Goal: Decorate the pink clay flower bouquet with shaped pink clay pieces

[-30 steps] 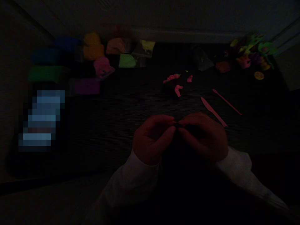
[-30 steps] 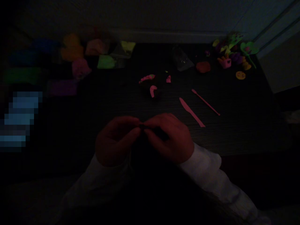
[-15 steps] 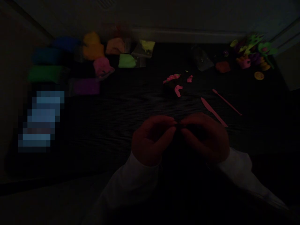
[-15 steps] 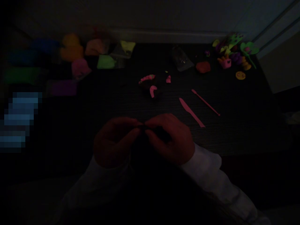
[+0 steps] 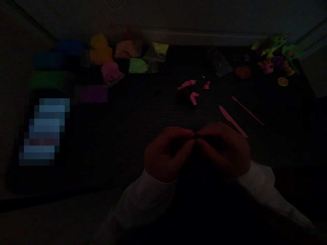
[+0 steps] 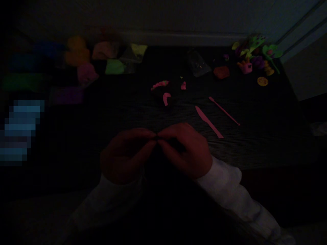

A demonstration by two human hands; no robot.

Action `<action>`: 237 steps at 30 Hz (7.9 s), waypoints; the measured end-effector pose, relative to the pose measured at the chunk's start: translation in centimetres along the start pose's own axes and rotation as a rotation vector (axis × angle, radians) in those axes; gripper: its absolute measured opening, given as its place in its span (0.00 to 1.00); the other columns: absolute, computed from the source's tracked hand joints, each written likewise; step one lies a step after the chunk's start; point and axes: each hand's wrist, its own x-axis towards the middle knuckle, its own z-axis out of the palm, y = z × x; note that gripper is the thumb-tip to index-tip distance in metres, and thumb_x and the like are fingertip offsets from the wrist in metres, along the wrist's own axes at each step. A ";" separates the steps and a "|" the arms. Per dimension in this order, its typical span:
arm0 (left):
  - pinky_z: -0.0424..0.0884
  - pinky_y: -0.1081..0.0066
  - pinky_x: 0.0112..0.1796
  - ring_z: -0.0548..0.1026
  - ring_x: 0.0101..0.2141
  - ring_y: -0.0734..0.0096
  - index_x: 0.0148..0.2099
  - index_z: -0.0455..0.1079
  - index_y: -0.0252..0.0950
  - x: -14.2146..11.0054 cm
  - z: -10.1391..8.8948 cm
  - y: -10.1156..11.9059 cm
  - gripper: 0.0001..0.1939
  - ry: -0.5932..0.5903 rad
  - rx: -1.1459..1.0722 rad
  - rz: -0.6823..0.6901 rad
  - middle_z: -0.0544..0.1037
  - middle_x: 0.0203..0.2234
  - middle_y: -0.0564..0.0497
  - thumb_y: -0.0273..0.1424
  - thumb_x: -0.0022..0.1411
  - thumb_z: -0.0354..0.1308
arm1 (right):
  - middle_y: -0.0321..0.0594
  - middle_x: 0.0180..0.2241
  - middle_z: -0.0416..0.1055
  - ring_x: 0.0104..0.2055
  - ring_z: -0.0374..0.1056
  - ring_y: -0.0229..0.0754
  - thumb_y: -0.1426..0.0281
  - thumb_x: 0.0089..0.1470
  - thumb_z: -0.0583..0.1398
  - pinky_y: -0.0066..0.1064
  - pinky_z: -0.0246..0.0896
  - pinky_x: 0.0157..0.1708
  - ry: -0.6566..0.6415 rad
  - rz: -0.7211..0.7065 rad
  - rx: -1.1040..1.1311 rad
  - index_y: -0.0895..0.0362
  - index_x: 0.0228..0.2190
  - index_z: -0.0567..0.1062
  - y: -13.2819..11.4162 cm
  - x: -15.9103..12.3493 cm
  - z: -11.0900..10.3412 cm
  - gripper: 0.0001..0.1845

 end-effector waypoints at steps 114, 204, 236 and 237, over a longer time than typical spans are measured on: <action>0.69 0.75 0.32 0.72 0.30 0.75 0.36 0.68 0.35 0.8 -1.1 -0.7 0.10 0.100 0.054 -0.320 0.74 0.30 0.51 0.27 0.48 0.57 | 0.39 0.32 0.69 0.37 0.62 0.42 0.70 0.48 0.55 0.38 0.55 0.39 -0.170 0.182 -0.322 0.57 0.30 0.72 2.2 0.1 1.1 0.07; 0.70 0.70 0.36 0.75 0.31 0.69 0.30 0.74 0.37 1.6 -1.3 -1.3 0.08 -0.225 -0.364 -0.777 0.78 0.27 0.51 0.28 0.42 0.62 | 0.40 0.38 0.66 0.40 0.63 0.40 0.78 0.49 0.53 0.34 0.63 0.38 0.040 0.179 0.135 0.48 0.41 0.70 -0.6 -1.3 2.8 0.18; 0.65 0.77 0.27 0.71 0.23 0.78 0.28 0.71 0.36 1.5 -1.5 -1.4 0.10 -0.294 -0.520 -0.852 0.76 0.20 0.55 0.27 0.38 0.64 | 0.40 0.37 0.62 0.39 0.62 0.40 0.73 0.41 0.62 0.33 0.62 0.37 0.132 0.146 0.112 0.53 0.33 0.67 -0.3 -1.4 3.0 0.14; 0.65 0.77 0.27 0.71 0.23 0.78 0.28 0.71 0.35 1.5 -1.5 -1.6 0.10 -0.277 -0.533 -0.838 0.75 0.19 0.55 0.27 0.37 0.64 | 0.41 0.38 0.62 0.41 0.62 0.41 0.73 0.41 0.62 0.34 0.62 0.38 0.122 0.129 0.109 0.52 0.36 0.66 -0.2 -1.4 3.0 0.17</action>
